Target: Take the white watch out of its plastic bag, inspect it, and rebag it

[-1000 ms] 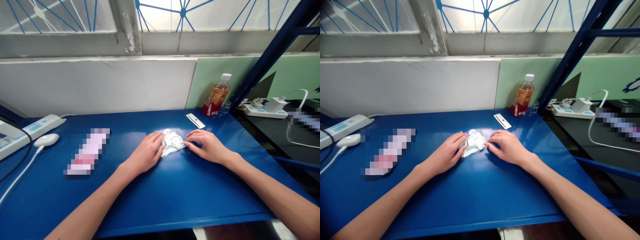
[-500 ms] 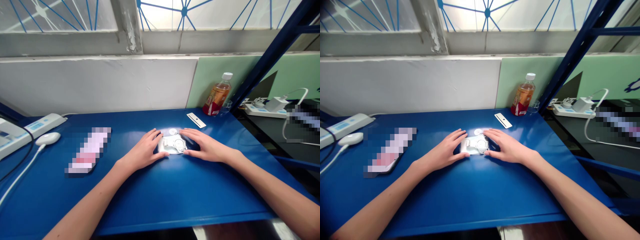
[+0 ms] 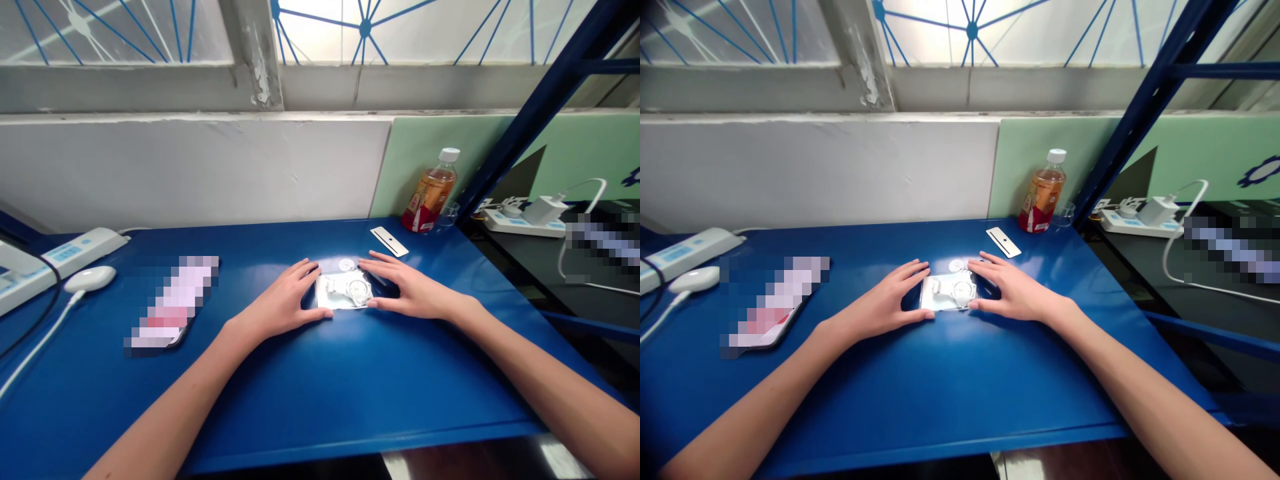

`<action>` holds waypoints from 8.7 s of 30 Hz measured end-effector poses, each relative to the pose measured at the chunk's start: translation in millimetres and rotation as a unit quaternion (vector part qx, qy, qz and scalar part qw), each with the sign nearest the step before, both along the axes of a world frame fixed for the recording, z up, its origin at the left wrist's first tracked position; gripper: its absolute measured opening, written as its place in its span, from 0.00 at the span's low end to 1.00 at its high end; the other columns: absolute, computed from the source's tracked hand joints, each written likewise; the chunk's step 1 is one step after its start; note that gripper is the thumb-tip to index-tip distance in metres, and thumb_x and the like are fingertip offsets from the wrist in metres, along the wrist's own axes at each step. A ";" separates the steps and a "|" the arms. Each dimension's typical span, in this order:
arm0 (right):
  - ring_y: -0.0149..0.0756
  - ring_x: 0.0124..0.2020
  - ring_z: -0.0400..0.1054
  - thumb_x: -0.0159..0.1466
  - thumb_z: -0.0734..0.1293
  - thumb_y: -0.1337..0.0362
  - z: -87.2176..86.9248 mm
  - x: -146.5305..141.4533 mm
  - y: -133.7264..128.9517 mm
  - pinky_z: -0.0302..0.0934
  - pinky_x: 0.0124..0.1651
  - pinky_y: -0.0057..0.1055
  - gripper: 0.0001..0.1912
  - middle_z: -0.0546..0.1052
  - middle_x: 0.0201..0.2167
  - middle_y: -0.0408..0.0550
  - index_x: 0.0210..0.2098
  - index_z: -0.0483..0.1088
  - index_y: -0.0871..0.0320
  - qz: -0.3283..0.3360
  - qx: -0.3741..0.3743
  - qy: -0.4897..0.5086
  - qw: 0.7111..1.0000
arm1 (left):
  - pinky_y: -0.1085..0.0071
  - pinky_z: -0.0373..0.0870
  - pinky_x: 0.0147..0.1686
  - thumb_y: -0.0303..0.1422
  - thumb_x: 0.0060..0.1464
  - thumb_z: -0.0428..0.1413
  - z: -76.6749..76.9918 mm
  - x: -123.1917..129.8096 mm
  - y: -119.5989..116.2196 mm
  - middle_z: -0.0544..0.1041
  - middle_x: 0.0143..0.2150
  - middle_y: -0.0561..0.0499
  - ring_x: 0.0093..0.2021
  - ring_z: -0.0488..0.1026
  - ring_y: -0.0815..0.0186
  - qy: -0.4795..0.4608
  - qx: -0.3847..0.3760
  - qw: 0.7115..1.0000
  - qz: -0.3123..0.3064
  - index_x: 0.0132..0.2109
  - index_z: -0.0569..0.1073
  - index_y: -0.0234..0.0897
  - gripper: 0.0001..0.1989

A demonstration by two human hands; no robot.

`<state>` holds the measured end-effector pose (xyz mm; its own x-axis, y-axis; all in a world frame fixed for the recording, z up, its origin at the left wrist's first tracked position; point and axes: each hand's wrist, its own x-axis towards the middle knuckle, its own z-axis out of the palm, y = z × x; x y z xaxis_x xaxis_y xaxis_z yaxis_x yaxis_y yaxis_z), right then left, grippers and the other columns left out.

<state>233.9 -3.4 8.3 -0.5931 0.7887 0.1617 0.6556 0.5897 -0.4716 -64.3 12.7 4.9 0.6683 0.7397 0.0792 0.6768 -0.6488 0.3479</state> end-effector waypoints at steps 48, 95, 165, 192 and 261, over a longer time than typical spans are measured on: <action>0.56 0.67 0.56 0.62 0.68 0.45 -2.7 -0.3 -3.4 0.55 0.65 0.55 0.35 0.63 0.65 0.61 0.63 0.63 0.56 -0.036 -0.001 -0.017 0.999 | 0.51 0.61 0.62 0.45 0.56 0.59 1.2 6.2 -6.6 0.63 0.67 0.37 0.66 0.60 0.47 -0.046 0.054 0.997 -0.019 0.62 0.66 0.34 0.31; 0.54 0.63 0.60 0.62 0.68 0.46 -6.1 -7.8 -3.8 0.59 0.63 0.51 0.34 0.70 0.59 0.61 0.59 0.64 0.61 -0.025 0.049 -0.011 0.998 | 0.49 0.57 0.64 0.56 0.55 0.57 0.9 5.7 0.4 0.61 0.68 0.36 0.69 0.54 0.46 -0.029 0.005 0.999 0.020 0.65 0.63 0.33 0.40; 0.52 0.62 0.64 0.64 0.69 0.57 9.3 6.3 2.5 0.62 0.61 0.53 0.17 0.71 0.59 0.56 0.51 0.76 0.54 -0.068 0.090 0.038 0.993 | 0.50 0.53 0.66 0.52 0.62 0.51 -2.7 20.6 -10.8 0.56 0.70 0.35 0.72 0.45 0.47 0.009 0.007 1.000 0.008 0.66 0.59 0.34 0.34; 0.52 0.64 0.60 0.64 0.69 0.61 13.5 3.2 1.6 0.58 0.63 0.57 0.07 0.73 0.58 0.52 0.41 0.78 0.53 0.005 0.130 0.030 0.991 | 0.50 0.57 0.64 0.48 0.61 0.55 0.4 17.6 -7.0 0.65 0.65 0.38 0.69 0.55 0.47 -0.035 0.032 0.999 0.006 0.60 0.64 0.37 0.27; 0.28 0.24 0.70 0.61 0.59 0.72 66.3 -25.9 -6.6 0.68 0.27 0.24 0.13 0.75 0.27 0.45 0.43 0.70 0.61 -0.119 -0.439 0.715 0.531 | 0.52 0.50 0.66 0.51 0.63 0.49 8.9 15.8 -5.6 0.56 0.71 0.37 0.71 0.49 0.49 -0.090 -0.022 0.996 0.005 0.68 0.58 0.32 0.35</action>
